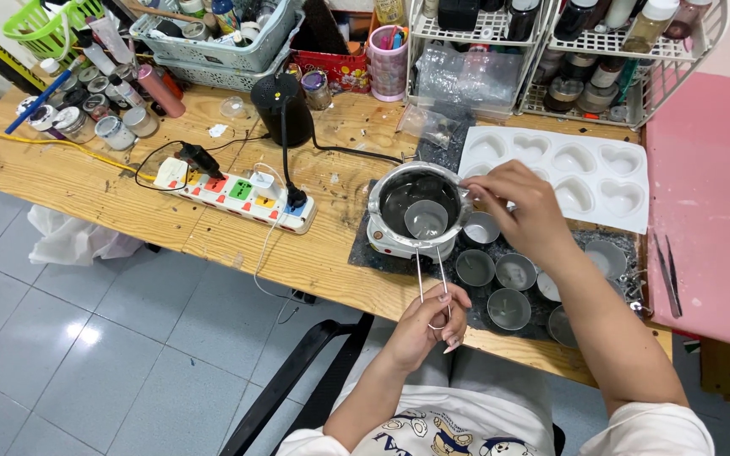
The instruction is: Stirring and preparing wax in a production studio.
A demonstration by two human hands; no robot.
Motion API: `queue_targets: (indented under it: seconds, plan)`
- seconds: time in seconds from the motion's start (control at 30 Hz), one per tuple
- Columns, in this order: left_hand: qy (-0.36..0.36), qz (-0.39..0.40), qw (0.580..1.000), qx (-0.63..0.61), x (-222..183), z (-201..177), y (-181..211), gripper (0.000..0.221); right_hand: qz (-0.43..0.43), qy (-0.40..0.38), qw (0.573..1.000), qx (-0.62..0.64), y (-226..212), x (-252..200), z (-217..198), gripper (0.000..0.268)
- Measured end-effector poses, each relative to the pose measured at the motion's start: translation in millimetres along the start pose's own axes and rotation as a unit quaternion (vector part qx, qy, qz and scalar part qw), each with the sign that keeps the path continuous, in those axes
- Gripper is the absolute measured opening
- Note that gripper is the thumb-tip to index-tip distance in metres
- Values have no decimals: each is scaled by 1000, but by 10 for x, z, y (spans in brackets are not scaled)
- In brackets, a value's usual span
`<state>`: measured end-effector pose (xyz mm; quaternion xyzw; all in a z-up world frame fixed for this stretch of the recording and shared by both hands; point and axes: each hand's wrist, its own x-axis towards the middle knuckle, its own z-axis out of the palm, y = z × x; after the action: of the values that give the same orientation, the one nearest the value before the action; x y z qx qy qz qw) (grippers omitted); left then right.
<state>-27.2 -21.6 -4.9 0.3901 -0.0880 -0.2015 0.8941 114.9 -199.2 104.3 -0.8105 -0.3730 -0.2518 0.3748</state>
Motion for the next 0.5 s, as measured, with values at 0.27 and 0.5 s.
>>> queue_targets:
  seconds: [0.27, 0.5]
  plan:
    - [5, 12, 1000, -12, -17, 20, -6, 27, 256, -37, 935, 241, 303, -166, 251, 20]
    - [4, 9, 1000, -13, -18, 30, -10, 26, 292, 13, 929, 225, 238, -90, 94, 24]
